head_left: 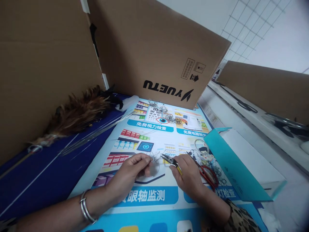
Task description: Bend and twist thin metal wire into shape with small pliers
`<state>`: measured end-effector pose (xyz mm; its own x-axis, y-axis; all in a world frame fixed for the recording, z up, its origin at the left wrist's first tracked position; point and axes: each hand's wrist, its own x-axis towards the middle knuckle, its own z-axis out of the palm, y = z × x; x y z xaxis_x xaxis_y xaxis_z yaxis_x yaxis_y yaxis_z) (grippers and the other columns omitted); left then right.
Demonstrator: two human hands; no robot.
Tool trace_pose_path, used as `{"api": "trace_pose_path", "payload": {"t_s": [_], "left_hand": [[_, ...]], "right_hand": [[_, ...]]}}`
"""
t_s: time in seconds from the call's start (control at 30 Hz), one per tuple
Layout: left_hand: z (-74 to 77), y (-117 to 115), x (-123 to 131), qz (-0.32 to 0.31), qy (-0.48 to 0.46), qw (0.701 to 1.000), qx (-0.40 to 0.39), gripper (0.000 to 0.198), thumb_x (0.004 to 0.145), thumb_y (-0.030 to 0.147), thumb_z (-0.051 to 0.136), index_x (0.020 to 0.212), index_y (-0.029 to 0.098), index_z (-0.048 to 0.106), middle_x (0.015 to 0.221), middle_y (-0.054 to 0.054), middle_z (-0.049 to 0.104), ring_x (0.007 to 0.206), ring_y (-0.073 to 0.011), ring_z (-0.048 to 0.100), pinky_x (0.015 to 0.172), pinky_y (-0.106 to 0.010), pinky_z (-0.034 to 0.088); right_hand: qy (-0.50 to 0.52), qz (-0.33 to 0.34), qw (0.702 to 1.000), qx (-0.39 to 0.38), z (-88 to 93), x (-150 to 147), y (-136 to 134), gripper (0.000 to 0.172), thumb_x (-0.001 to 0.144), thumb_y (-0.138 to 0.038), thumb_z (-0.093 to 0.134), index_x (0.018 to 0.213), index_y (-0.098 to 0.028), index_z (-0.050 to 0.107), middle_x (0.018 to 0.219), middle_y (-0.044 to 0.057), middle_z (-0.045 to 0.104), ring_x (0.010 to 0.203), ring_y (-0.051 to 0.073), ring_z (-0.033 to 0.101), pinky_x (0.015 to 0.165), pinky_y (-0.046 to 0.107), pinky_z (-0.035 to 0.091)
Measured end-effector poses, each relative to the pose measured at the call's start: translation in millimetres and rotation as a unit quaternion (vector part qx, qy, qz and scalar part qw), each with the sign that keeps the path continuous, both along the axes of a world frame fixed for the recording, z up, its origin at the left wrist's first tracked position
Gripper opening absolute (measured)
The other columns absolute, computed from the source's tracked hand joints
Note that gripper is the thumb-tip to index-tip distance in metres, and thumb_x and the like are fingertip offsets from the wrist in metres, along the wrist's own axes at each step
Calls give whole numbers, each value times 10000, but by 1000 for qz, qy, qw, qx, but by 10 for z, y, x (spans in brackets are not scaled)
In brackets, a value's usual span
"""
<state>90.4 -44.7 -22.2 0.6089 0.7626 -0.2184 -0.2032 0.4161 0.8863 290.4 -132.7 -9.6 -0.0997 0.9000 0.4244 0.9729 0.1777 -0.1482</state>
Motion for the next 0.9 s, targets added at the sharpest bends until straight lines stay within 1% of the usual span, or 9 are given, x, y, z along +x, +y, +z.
{"api": "trace_pose_path", "payload": {"t_s": [0.13,0.3,0.4,0.53,0.63,0.8,0.9], "left_hand": [[-4,0,3,-11,-15,1000,-2,158,843,306,551,804,162,601,753,-16,626,593,-102,520,619,-241,392],[7,5,8,-27,-12,1000,-1,153,842,294,551,794,160,607,721,-13,621,583,-101,513,605,-235,386],[16,0,10,-32,-12,999,-7,155,836,294,557,778,158,606,696,-9,615,575,-100,501,590,-228,380],[35,-8,16,-34,-7,999,-15,162,828,303,563,755,164,598,612,7,592,570,-109,497,578,-221,374],[42,-9,19,-30,-5,999,-13,167,821,313,564,749,167,601,609,4,599,560,-114,497,585,-229,381],[9,-7,10,-46,14,999,-10,174,829,331,554,756,177,591,561,13,593,561,-121,510,589,-229,379],[-18,-3,1,-58,36,998,7,194,836,348,543,764,175,596,554,12,594,560,-120,508,586,-229,371]], "right_hand": [[-7,0,1000,-26,-38,22,34,224,880,-321,465,997,-147,544,915,95,568,875,224,484,757,356,401],[-51,24,997,-46,-13,-43,27,246,877,-341,478,1017,-157,561,902,90,572,871,223,488,748,351,392],[-77,30,996,-43,6,-59,22,247,880,-342,478,1009,-154,572,892,92,571,864,218,494,741,346,389],[-108,33,993,-31,23,-52,22,246,885,-337,475,1017,-154,574,876,92,569,861,211,503,751,347,389],[-122,29,992,-14,24,-39,15,249,881,-342,487,1023,-156,574,871,92,570,867,210,506,760,349,389],[-131,43,990,1,19,-1,-4,260,879,-344,500,1034,-147,567,856,81,583,828,196,509,734,331,387],[-134,53,990,5,26,23,-3,268,881,-353,498,1038,-147,566,838,73,591,804,184,512,709,312,383]]}}
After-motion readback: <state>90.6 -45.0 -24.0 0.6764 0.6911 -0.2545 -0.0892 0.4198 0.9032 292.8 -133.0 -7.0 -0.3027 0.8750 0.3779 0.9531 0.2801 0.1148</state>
